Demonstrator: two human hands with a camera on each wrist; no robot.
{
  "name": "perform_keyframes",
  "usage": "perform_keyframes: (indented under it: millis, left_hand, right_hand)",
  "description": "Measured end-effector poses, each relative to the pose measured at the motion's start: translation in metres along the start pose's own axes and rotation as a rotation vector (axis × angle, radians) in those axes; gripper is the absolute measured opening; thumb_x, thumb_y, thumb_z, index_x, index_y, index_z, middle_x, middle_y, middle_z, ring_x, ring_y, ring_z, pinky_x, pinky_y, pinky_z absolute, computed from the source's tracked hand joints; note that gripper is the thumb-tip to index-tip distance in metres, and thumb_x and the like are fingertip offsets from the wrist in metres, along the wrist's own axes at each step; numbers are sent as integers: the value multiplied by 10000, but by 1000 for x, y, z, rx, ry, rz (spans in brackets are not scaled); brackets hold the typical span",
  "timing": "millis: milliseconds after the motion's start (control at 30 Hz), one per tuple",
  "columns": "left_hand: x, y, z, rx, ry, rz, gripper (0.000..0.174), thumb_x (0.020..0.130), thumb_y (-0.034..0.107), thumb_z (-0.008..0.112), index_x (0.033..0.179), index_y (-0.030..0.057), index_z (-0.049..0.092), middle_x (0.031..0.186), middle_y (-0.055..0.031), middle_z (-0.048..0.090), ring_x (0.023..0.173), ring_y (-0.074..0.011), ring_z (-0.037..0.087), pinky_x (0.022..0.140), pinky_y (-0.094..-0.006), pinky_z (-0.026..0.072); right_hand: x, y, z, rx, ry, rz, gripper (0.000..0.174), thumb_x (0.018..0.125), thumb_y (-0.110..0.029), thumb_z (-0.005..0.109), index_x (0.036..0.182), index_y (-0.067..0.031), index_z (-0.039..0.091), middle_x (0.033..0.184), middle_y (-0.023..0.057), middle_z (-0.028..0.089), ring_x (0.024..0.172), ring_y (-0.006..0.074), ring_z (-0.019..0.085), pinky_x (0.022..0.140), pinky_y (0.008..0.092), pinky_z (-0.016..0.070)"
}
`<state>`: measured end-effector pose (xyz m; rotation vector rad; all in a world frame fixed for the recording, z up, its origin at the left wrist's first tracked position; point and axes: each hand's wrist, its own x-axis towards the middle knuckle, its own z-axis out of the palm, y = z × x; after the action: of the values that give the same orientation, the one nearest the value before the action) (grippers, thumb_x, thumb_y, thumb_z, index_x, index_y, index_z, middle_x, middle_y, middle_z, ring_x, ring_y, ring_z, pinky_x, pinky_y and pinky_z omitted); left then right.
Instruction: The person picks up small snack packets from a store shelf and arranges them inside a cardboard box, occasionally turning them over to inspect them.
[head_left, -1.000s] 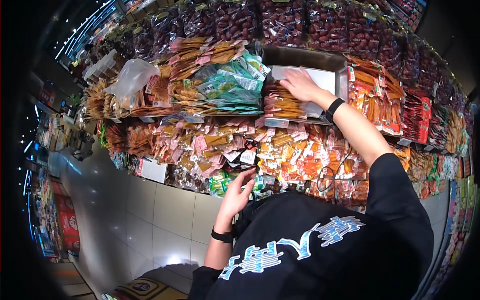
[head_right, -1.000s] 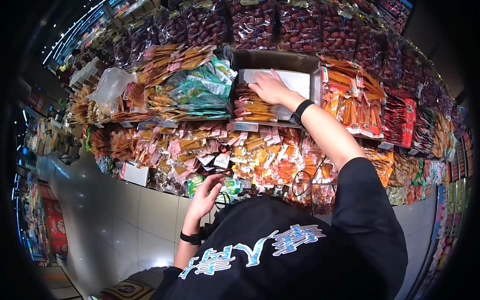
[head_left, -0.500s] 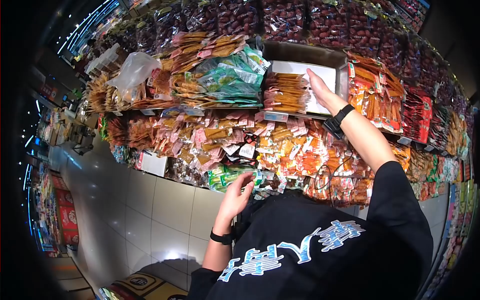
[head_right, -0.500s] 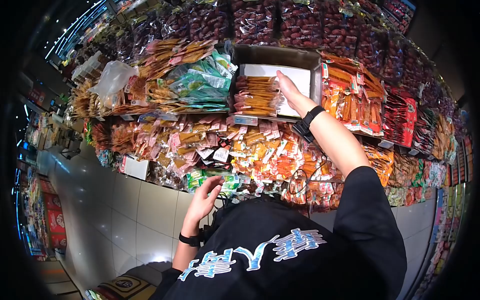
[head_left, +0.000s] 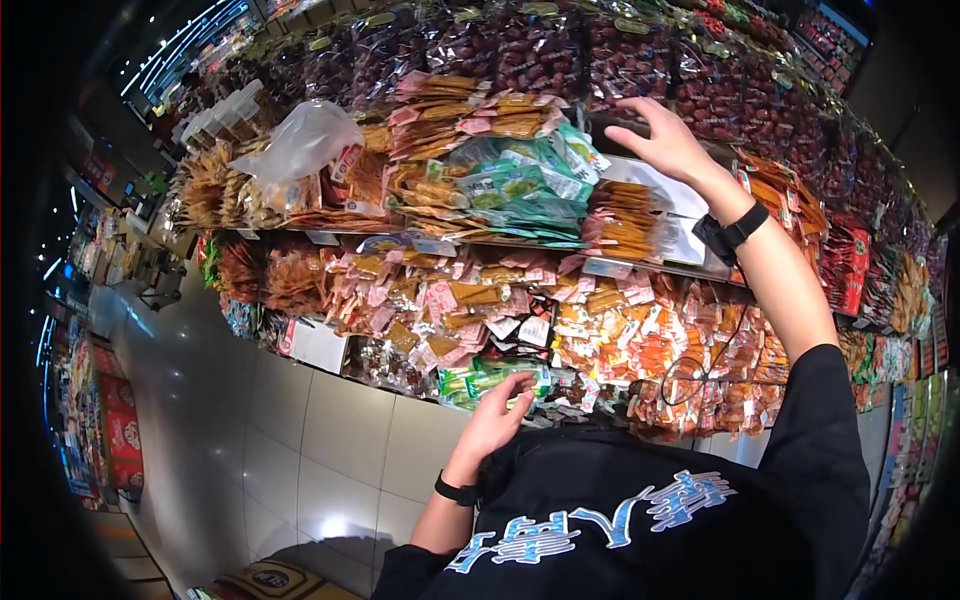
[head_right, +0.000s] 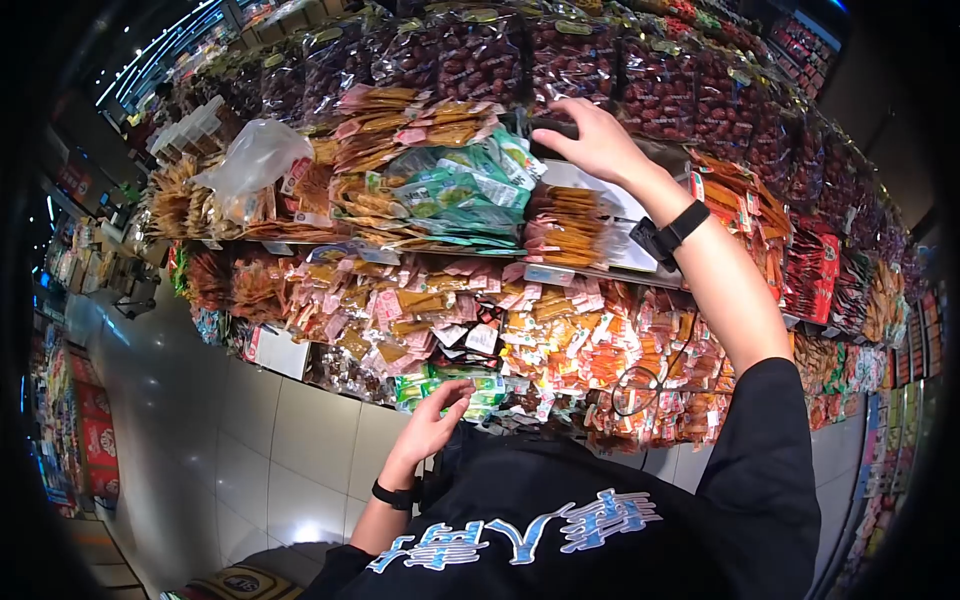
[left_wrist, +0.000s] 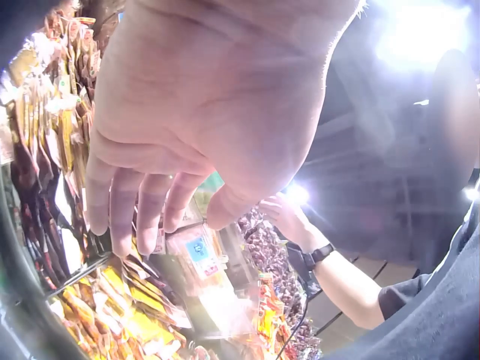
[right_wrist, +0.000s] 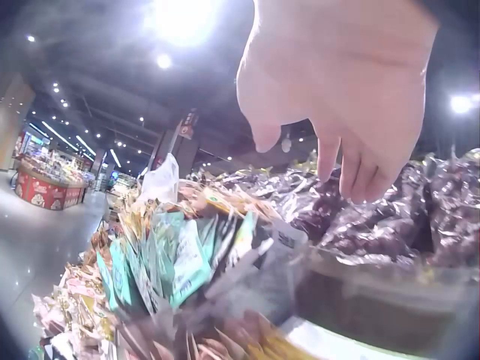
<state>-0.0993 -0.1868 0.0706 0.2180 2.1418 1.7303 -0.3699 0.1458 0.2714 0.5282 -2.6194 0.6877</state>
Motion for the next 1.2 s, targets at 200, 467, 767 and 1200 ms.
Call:
perform_keyframes:
  millis: [200, 467, 767, 1200]
  left_hand:
    - [-6, -13, -76, 48, -39, -9, 349, 1005, 143, 578, 1314, -14, 532, 1235, -135, 664, 1155, -203, 623, 997, -334, 484]
    - [-11, -30, -173, -2, -35, 22, 369, 980, 156, 591, 1296, -27, 538, 1209, -184, 662, 1145, -256, 638, 948, -358, 510]
    - [-5, -42, -214, -14, -94, 41, 386, 986, 177, 589, 1307, -29, 533, 1227, -183, 657, 1150, -256, 637, 913, -360, 530]
    - [25, -14, -174, 104, -173, 142, 391, 980, 198, 599, 1281, -47, 548, 1224, -195, 659, 1148, -295, 645, 989, -377, 491]
  right_hand:
    - [69, -83, 71, -393, -91, -308, 934, 769, -551, 755, 1385, 83, 455, 1316, 267, 556, 1236, 391, 537, 1066, 445, 424]
    - [120, -103, 97, -605, -272, -87, 519, 747, -234, 691, 1208, -17, 592, 1101, 179, 675, 1040, 359, 650, 875, 461, 546]
    - [121, -106, 109, -787, -239, -71, 360, 780, -88, 648, 1131, -25, 599, 1001, 154, 681, 934, 346, 677, 775, 454, 558]
    - [29, -133, 15, 167, -115, 432, 450, 852, -249, 757, 1194, 11, 621, 961, 104, 733, 887, 141, 697, 807, 316, 546]
